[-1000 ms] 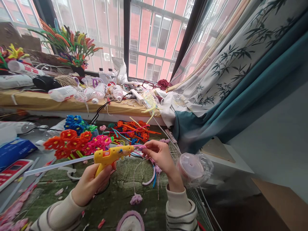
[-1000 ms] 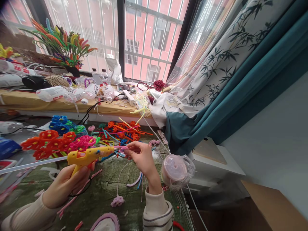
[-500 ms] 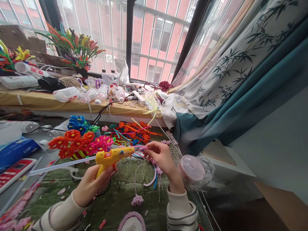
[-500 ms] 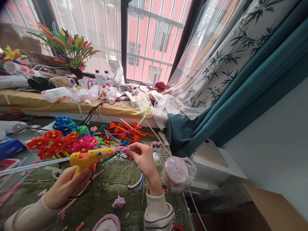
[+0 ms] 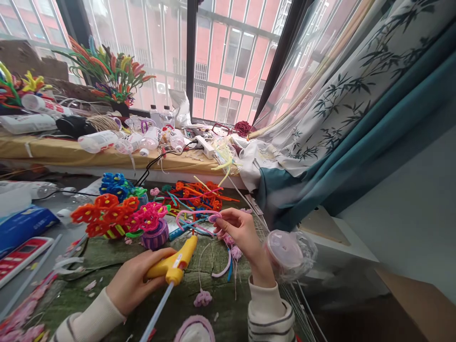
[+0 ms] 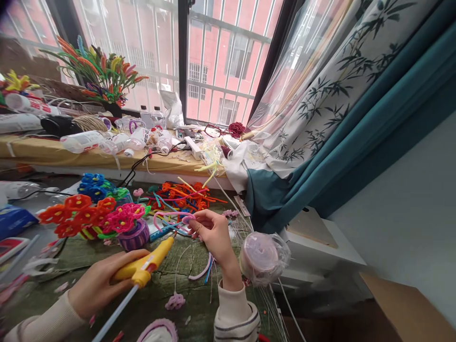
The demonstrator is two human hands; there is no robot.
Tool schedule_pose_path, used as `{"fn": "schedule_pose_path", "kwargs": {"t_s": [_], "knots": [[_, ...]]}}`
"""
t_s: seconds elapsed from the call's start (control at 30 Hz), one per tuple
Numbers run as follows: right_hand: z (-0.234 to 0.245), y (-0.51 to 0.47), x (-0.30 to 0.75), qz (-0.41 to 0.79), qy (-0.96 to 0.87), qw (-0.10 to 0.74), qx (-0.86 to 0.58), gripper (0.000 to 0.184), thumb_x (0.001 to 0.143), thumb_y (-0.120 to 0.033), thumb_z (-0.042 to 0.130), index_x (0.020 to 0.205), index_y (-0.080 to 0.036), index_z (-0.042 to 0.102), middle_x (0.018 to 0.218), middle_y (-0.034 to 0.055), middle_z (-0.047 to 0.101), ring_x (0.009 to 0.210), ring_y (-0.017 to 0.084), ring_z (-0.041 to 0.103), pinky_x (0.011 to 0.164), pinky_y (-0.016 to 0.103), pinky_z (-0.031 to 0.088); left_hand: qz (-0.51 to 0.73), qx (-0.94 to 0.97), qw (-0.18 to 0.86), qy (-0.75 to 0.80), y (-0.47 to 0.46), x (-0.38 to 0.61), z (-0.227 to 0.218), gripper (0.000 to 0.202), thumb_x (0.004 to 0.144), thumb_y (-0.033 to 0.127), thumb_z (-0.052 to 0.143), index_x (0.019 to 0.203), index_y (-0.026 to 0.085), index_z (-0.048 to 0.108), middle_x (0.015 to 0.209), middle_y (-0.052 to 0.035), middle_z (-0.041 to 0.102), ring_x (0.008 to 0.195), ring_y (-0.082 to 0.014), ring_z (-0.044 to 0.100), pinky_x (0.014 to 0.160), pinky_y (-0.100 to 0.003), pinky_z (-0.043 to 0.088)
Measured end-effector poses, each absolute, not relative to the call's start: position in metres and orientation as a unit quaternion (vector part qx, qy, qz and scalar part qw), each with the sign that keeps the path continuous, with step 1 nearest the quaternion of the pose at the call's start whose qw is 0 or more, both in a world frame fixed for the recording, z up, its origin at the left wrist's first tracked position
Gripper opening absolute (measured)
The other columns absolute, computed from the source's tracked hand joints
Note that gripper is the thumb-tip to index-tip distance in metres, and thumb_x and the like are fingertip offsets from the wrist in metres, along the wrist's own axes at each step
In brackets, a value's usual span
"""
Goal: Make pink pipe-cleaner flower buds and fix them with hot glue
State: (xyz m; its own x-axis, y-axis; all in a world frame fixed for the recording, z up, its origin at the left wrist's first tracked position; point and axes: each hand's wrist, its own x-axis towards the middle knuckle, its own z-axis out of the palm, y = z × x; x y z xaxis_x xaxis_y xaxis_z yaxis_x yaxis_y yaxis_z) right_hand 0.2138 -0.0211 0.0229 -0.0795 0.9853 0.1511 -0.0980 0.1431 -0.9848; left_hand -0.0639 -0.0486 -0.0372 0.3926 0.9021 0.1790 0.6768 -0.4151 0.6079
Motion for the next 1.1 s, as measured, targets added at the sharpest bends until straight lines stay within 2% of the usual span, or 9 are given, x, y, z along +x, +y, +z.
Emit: {"fn": "schedule_pose_path", "kwargs": {"t_s": [0.2,0.33,0.4,0.47,0.53,0.6,0.77,0.87,1.1], "knots": [[0.023,-0.022,0.213,0.511,-0.534,0.531,-0.414,0.033,0.068,-0.047,0.081,0.080,-0.018,0.070,0.068,0.0028,0.071,0.058,0.016,0.065,0.054,0.025,0.052,0.091,0.873,0.113,0.466,-0.058,-0.058,-0.045,0.039,0.079,0.020,0.059,0.115,0.028,0.068,0.103,-0.0060,0.074,0.093,-0.0252,0.065,0.081,-0.034,0.045],[0.023,-0.022,0.212,0.507,-0.533,0.528,-0.425,0.034,0.066,-0.048,0.082,0.076,-0.018,0.070,0.065,0.0024,0.071,0.058,0.017,0.066,0.055,0.027,0.053,0.044,0.873,0.053,0.482,-0.065,-0.046,-0.038,0.051,0.071,0.009,0.061,0.116,0.032,0.068,0.114,-0.0060,0.070,0.103,-0.0277,0.063,0.087,-0.040,0.043],[0.024,-0.023,0.211,0.506,-0.539,0.521,-0.427,0.033,0.066,-0.048,0.082,0.076,-0.018,0.071,0.067,0.0029,0.071,0.058,0.017,0.066,0.056,0.027,0.052,0.085,0.878,0.011,0.470,-0.064,-0.039,-0.024,0.046,0.076,0.011,0.061,0.116,0.030,0.068,0.114,-0.0059,0.070,0.102,-0.0266,0.063,0.087,-0.039,0.043],[0.024,-0.024,0.210,0.507,-0.546,0.513,-0.426,0.032,0.066,-0.046,0.083,0.076,-0.018,0.072,0.067,0.0027,0.072,0.058,0.017,0.066,0.056,0.026,0.052,0.189,0.876,-0.040,0.442,-0.059,-0.029,-0.002,0.032,0.088,0.018,0.054,0.116,0.027,0.068,0.109,-0.0062,0.070,0.097,-0.0238,0.064,0.085,-0.035,0.044],[0.024,-0.025,0.208,0.510,-0.551,0.510,-0.420,0.029,0.065,-0.044,0.084,0.075,-0.018,0.073,0.066,0.0025,0.072,0.059,0.016,0.066,0.056,0.025,0.052,0.302,0.851,-0.103,0.417,-0.050,-0.018,0.020,0.029,0.095,0.026,0.049,0.118,0.021,0.067,0.108,-0.0092,0.069,0.094,-0.0233,0.064,0.084,-0.034,0.045],[0.025,-0.026,0.207,0.519,-0.549,0.511,-0.411,0.028,0.065,-0.042,0.084,0.073,-0.018,0.072,0.066,0.0022,0.072,0.059,0.016,0.067,0.055,0.025,0.052,0.353,0.839,-0.137,0.391,-0.039,-0.006,0.037,0.031,0.097,0.029,0.046,0.115,0.016,0.067,0.105,-0.0114,0.069,0.089,-0.0226,0.065,0.080,-0.032,0.047],[0.027,-0.027,0.208,0.543,-0.529,0.514,-0.401,0.030,0.063,-0.042,0.085,0.073,-0.017,0.071,0.065,0.0025,0.073,0.058,0.017,0.068,0.053,0.025,0.052,0.409,0.838,-0.033,0.359,-0.022,0.009,0.049,0.026,0.095,0.026,0.048,0.092,0.018,0.073,0.085,-0.0055,0.073,0.077,-0.0162,0.068,0.073,-0.024,0.052],[0.028,-0.028,0.210,0.550,-0.520,0.518,-0.399,0.030,0.063,-0.041,0.085,0.071,-0.017,0.070,0.064,0.0026,0.073,0.056,0.017,0.068,0.053,0.025,0.053,0.430,0.821,0.032,0.374,-0.020,0.010,0.046,0.023,0.092,0.027,0.052,0.087,0.019,0.073,0.083,-0.0041,0.075,0.074,-0.0144,0.069,0.070,-0.021,0.052],[0.028,-0.028,0.210,0.556,-0.516,0.521,-0.391,0.028,0.065,-0.039,0.085,0.069,-0.017,0.068,0.065,0.0026,0.073,0.060,0.018,0.070,0.052,0.024,0.053,0.437,0.801,0.090,0.400,-0.022,0.013,0.045,0.016,0.086,0.028,0.060,0.078,0.018,0.071,0.076,-0.0031,0.074,0.064,-0.0137,0.066,0.064,-0.021,0.051]]}}
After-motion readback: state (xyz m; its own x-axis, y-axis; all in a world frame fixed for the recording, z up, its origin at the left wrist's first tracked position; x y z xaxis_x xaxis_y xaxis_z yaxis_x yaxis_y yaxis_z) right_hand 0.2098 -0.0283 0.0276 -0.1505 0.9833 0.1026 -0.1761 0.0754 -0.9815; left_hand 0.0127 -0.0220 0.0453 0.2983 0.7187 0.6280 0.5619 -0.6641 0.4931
